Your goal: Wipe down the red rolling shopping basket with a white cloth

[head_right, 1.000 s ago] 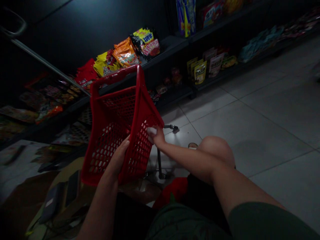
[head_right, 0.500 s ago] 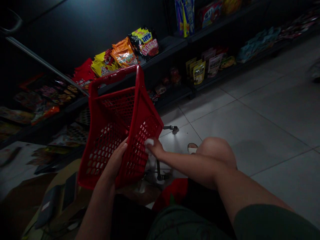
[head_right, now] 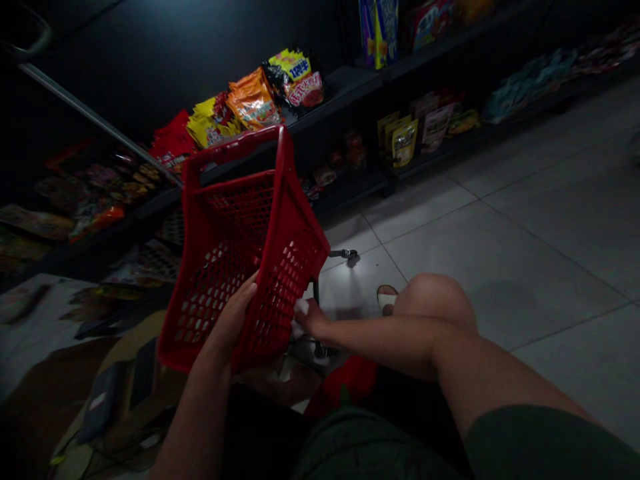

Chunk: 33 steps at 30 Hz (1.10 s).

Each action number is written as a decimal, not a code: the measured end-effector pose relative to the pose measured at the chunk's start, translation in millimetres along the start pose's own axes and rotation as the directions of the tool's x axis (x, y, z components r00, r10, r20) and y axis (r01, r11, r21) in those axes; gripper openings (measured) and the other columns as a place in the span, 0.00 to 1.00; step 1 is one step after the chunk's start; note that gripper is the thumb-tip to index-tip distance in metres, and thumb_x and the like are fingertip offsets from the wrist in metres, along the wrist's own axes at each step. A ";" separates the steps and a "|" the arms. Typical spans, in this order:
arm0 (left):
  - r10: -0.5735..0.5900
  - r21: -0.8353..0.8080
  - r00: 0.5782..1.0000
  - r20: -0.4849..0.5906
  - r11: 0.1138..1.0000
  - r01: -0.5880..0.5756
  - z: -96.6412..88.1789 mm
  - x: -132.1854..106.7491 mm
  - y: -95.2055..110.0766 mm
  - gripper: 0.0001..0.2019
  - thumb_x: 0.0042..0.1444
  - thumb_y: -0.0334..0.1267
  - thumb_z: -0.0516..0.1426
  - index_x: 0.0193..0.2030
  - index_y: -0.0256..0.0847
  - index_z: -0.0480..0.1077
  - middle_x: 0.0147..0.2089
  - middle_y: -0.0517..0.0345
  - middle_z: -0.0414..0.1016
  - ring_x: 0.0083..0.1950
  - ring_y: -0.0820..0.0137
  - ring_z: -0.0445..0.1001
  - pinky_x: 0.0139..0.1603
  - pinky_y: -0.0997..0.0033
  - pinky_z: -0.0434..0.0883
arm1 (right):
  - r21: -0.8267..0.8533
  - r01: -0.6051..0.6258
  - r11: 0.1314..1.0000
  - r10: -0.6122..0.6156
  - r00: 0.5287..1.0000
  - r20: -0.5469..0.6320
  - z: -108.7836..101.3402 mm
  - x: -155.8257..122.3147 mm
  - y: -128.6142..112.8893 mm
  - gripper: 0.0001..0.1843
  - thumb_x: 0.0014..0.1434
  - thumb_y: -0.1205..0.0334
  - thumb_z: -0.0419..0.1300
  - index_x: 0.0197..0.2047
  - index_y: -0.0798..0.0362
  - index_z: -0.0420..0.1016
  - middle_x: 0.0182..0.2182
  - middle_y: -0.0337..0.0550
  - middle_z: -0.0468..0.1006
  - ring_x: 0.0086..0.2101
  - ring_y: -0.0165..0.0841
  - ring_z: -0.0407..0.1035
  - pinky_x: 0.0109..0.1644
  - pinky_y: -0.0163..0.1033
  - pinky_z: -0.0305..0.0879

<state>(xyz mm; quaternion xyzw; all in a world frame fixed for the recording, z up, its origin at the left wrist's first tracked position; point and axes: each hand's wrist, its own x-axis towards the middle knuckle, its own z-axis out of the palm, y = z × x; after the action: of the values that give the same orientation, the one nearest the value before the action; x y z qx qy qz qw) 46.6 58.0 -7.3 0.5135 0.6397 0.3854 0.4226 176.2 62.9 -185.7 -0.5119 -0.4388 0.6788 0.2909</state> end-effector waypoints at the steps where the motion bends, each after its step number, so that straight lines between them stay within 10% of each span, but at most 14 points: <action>1: -0.005 -0.019 1.000 0.002 1.000 0.005 0.2 -0.2 -0.4 0.26 0.64 0.50 0.51 0.66 0.42 0.64 0.69 0.55 0.64 0.71 0.61 0.59 0.72 0.58 0.54 | 0.005 -0.027 1.000 0.026 0.999 0.033 -0.5 -3.0 -3.3 0.20 0.52 0.60 0.62 0.48 0.54 0.67 0.38 0.45 0.78 0.34 0.34 0.73 0.35 0.36 0.69; 10: -0.007 -0.066 1.000 0.001 0.998 0.007 2.4 1.0 -4.7 0.26 0.64 0.49 0.51 0.66 0.42 0.64 0.69 0.55 0.65 0.71 0.63 0.59 0.73 0.58 0.53 | 0.191 0.349 0.917 -0.282 0.909 -0.306 -45.1 69.5 -151.3 0.23 0.50 0.64 0.58 0.52 0.51 0.65 0.42 0.41 0.75 0.39 0.32 0.71 0.43 0.38 0.71; 16: 0.051 -0.017 0.999 0.002 0.999 -0.051 2.4 3.8 -4.1 0.27 0.63 0.49 0.52 0.66 0.39 0.64 0.70 0.53 0.62 0.72 0.61 0.58 0.73 0.60 0.52 | -0.111 0.727 0.677 -0.733 0.679 -0.027 -18.7 8.5 -132.9 0.24 0.48 0.67 0.60 0.50 0.51 0.71 0.47 0.44 0.70 0.49 0.37 0.67 0.58 0.45 0.64; 19: 0.050 -0.003 0.999 0.009 0.999 -0.050 2.6 2.1 -3.0 0.27 0.63 0.49 0.52 0.66 0.40 0.64 0.70 0.54 0.62 0.72 0.62 0.57 0.74 0.60 0.52 | -0.167 0.819 0.548 -0.829 0.558 0.016 -31.8 23.8 -136.3 0.20 0.51 0.68 0.59 0.50 0.50 0.73 0.47 0.44 0.71 0.51 0.37 0.66 0.61 0.45 0.61; 26: -0.034 0.005 0.999 0.005 0.999 0.034 1.5 -5.9 -3.5 0.27 0.63 0.50 0.51 0.66 0.42 0.64 0.69 0.54 0.65 0.71 0.61 0.60 0.73 0.57 0.53 | -0.314 0.462 0.829 -0.550 0.775 -0.311 -78.7 112.4 -163.8 0.24 0.48 0.73 0.56 0.50 0.57 0.75 0.49 0.50 0.73 0.50 0.42 0.67 0.59 0.47 0.62; 33: 0.022 0.028 1.000 0.011 0.999 -0.022 -0.8 -5.2 -2.8 0.29 0.62 0.52 0.52 0.66 0.40 0.64 0.69 0.54 0.63 0.72 0.60 0.58 0.73 0.58 0.52 | -0.275 0.722 0.635 -0.765 0.636 -0.096 -28.7 19.5 -135.2 0.26 0.48 0.72 0.59 0.52 0.53 0.68 0.49 0.47 0.69 0.51 0.38 0.64 0.60 0.46 0.62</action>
<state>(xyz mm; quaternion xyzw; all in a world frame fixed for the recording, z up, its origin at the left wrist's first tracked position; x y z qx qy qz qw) 45.5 52.3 -8.8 0.5284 0.6372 0.3781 0.4145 190.2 148.2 -76.0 -0.3784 -0.6481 0.3905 0.5331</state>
